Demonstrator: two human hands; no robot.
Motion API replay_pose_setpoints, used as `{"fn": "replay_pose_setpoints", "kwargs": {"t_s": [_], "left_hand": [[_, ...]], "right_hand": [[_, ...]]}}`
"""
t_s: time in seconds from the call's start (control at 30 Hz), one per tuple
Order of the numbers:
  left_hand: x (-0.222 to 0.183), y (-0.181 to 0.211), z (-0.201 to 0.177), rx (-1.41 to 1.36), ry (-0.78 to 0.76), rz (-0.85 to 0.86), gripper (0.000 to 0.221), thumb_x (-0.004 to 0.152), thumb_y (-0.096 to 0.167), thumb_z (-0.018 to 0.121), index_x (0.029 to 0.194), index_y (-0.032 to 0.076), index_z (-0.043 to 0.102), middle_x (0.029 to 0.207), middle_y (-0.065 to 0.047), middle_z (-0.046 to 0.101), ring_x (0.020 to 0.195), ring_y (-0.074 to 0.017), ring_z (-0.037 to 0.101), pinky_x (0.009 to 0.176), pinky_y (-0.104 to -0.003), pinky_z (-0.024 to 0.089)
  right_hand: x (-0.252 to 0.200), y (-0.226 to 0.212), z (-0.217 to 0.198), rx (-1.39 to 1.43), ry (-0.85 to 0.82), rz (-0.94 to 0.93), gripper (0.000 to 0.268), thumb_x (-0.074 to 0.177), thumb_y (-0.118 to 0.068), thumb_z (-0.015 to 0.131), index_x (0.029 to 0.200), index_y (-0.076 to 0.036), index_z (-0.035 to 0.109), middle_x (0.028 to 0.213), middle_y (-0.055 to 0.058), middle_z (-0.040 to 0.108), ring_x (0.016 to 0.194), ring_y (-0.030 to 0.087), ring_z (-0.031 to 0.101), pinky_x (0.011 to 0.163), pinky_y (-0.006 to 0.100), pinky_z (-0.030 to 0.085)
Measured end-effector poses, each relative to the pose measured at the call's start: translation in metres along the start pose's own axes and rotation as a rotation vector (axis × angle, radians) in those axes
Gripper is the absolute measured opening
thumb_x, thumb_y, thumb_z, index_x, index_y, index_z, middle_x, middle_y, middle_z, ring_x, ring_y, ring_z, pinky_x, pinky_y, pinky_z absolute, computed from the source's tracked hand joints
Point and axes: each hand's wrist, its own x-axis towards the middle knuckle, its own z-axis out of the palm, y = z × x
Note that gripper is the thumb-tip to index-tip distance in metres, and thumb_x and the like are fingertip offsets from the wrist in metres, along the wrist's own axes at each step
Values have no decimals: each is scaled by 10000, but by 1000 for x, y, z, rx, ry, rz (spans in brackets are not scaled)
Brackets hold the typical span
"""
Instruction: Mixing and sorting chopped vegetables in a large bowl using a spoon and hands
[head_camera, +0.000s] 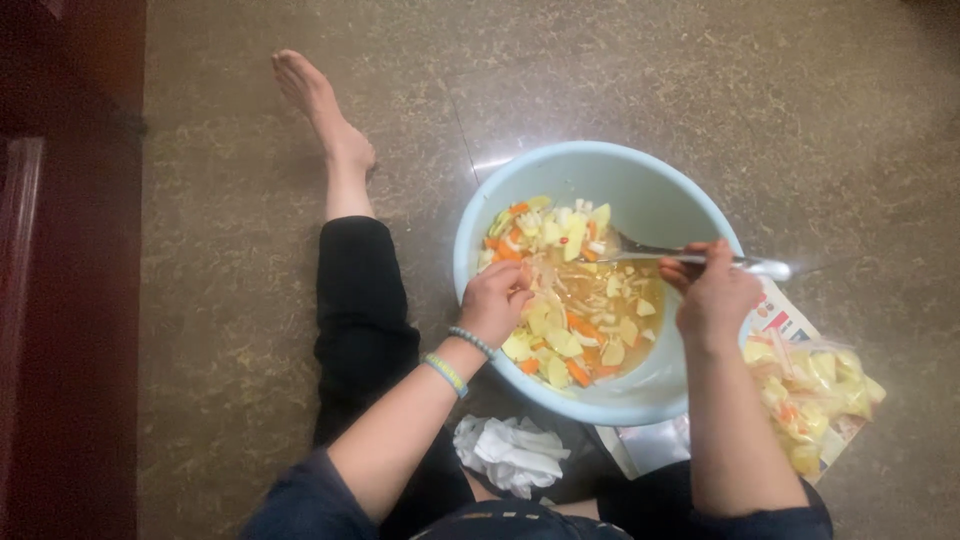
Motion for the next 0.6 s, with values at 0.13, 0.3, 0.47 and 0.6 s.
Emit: {"fn": "replay_pose_setpoints", "kwargs": {"t_s": [0.13,0.3,0.47,0.6], "left_hand": [[-2,11,1,-2,-15,-17,124,639,152,687,676,154,569,927,-5,590,773,-221,610,678,-312,497],[3,23,-1,-73,15,-49,84,601,13,638,666,61,614,972,-73,600,839,-213,584,751,-275,463],[2,11,6,42,-34,-42,69,663,158,665,633,183,608,927,22,593,881,-228,589,764,-299,485],[2,9,8,90,-66,-54,71,647,207,679,650,200,608,934,48,576,888,-221,585,755,-299,488]], "right_hand": [[-26,-38,-4,-48,-62,-143,328,932,-239,427,740,-2,547,629,177,570,541,267,630,455,316,587],[-70,-71,2,-358,-345,-495,176,977,-77,363,874,35,451,677,126,549,565,160,571,534,221,504],[-78,-64,10,-369,-371,-853,227,938,-62,449,766,60,533,569,201,549,454,265,570,398,308,469],[-98,-79,20,-464,-428,-1068,221,906,-52,438,740,15,567,558,127,548,434,236,559,366,280,427]]}}
